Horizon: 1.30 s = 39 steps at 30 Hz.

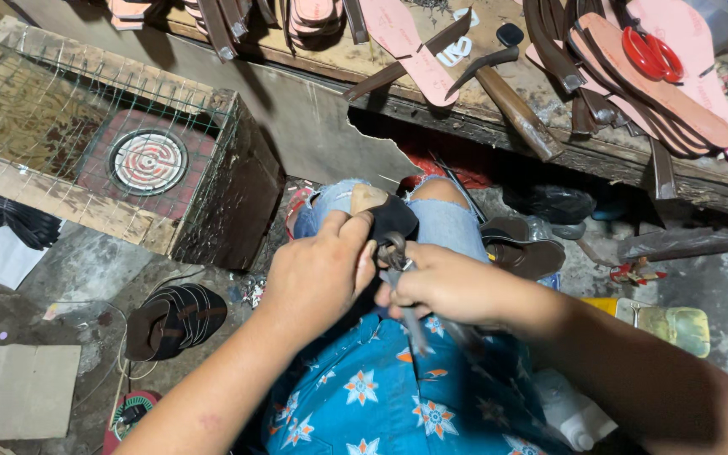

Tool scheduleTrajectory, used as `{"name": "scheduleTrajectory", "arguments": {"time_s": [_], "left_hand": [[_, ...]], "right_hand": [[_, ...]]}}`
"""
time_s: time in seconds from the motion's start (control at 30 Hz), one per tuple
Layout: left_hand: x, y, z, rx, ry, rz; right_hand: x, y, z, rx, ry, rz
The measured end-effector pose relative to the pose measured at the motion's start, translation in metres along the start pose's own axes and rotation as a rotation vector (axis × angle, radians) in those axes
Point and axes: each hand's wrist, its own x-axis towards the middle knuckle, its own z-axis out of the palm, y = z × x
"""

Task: The person sits on the floor and uses last pliers to pull and grip the dark shoe upper over the insole, then hammers the edge to set it. They turn the shoe repeatedly to work around the toe and sides, then hold up the shoe and continue gripping and hammering the edge.

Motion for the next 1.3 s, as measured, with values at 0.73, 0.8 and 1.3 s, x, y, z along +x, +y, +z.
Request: {"name": "scheduleTrajectory", "arguments": {"time_s": [0.73,0.8,1.3], "left_hand": [[0.012,-0.025,-0.016,-0.314,-0.123,-0.388],[0.016,-0.03,-0.017,-0.277,-0.163,-0.46],[0.004,-0.036,-0.007,-0.217,-0.024,-0.204]], "right_hand": [[0.047,0.005,0.032,-0.787,0.269,-0.156],[0.052,0.007,0.034,-0.582,0.235,-0.119],[0.047,0.021,0.007,0.636,-0.118,0.074]]}}
